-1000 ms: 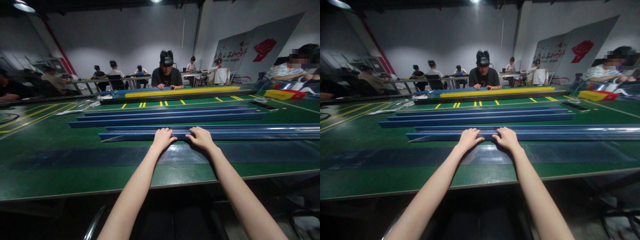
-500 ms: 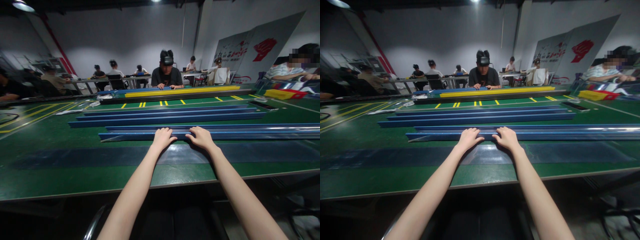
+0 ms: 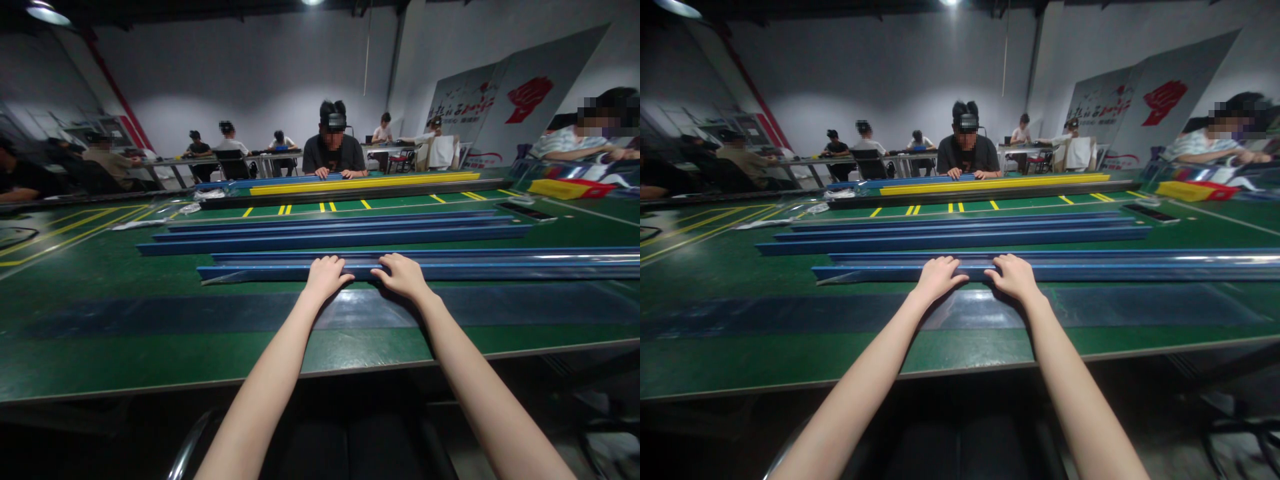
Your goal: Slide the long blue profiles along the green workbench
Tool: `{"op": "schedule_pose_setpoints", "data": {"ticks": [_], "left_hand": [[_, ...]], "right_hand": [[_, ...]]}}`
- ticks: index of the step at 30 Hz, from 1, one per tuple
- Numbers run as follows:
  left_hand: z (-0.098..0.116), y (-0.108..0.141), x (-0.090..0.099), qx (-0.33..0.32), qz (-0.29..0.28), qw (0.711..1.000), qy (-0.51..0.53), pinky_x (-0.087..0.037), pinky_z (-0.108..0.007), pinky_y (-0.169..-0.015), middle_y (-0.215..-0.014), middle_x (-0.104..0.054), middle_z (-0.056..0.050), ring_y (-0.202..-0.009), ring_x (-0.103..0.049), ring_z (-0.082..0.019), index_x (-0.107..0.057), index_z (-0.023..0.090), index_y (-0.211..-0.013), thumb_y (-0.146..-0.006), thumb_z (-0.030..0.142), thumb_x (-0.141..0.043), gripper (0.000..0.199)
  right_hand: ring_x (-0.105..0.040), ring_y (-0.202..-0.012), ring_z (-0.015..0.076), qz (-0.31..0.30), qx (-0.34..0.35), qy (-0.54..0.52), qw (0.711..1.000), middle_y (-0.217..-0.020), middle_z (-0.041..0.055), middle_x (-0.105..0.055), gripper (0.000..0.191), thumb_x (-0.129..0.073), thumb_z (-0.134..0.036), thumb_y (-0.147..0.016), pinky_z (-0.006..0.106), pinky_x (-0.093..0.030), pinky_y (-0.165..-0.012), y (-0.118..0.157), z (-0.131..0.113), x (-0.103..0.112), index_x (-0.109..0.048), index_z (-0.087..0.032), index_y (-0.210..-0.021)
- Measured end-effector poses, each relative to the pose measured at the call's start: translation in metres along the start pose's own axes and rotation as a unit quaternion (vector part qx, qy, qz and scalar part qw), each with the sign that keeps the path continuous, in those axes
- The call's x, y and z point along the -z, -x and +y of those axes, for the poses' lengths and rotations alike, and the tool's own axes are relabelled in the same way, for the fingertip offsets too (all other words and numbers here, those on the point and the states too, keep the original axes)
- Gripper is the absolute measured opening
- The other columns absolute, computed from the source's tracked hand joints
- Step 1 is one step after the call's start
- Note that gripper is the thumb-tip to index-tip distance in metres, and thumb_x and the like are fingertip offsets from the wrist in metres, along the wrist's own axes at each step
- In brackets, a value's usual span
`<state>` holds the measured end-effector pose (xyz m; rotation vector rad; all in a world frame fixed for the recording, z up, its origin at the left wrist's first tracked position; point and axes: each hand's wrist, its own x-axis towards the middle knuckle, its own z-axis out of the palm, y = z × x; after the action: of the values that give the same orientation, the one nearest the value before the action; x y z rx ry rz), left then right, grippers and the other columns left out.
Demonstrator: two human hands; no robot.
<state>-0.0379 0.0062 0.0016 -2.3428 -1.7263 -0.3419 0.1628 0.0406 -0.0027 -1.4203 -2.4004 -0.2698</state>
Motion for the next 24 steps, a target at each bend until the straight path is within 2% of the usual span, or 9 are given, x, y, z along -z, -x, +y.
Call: {"op": "schedule_pose_setpoints", "data": {"ticks": [6,15,19,24], "left_hand": [[0.000,0.000,-0.001,-0.002,0.005,1.000,-0.005,-0.040,-0.032,-0.079,-0.102,-0.061,-0.006,-0.096,-0.054,-0.021,-0.057,0.018,-0.097,-0.083,0.050,-0.047,0.036],[0.001,0.000,0.001,-0.001,0.006,1.000,-0.009,-0.040,-0.032,-0.078,-0.101,-0.061,-0.006,-0.095,-0.055,-0.021,-0.057,0.018,-0.095,-0.083,0.050,-0.048,0.036],[0.001,0.000,0.000,0.001,0.004,1.000,-0.008,-0.040,-0.031,-0.076,-0.100,-0.062,-0.006,-0.094,-0.055,-0.022,-0.057,0.018,-0.094,-0.083,0.050,-0.046,0.035],[0.000,-0.001,-0.003,0.004,0.005,1.000,0.006,-0.039,-0.033,-0.079,-0.100,-0.061,-0.007,-0.096,-0.054,-0.022,-0.057,0.019,-0.094,-0.082,0.050,-0.048,0.034]], "right_hand": [[-0.053,-0.086,0.0188,0.004,0.005,0.002,1.000,-0.087,0.0060,-0.064,0.030,-0.043,-0.043,-0.084,0.026,-0.033,-0.067,0.000,0.001,-0.001,-0.061,-0.020,-0.082],[-0.051,-0.083,0.0188,0.042,0.061,-0.002,0.997,-0.086,0.0068,-0.061,0.024,-0.040,-0.035,-0.086,0.027,-0.033,-0.072,0.004,-0.009,0.000,-0.057,-0.018,-0.085],[-0.051,-0.084,0.0188,0.064,0.090,-0.029,0.993,-0.086,0.0071,-0.061,0.028,-0.040,-0.040,-0.086,0.027,-0.034,-0.072,0.001,-0.017,-0.003,-0.056,-0.018,-0.087],[-0.051,-0.078,0.0172,0.076,0.079,-0.029,0.994,-0.081,0.0063,-0.060,0.025,-0.042,-0.037,-0.087,0.026,-0.033,-0.067,-0.003,-0.020,-0.006,-0.057,-0.018,-0.081]]}}
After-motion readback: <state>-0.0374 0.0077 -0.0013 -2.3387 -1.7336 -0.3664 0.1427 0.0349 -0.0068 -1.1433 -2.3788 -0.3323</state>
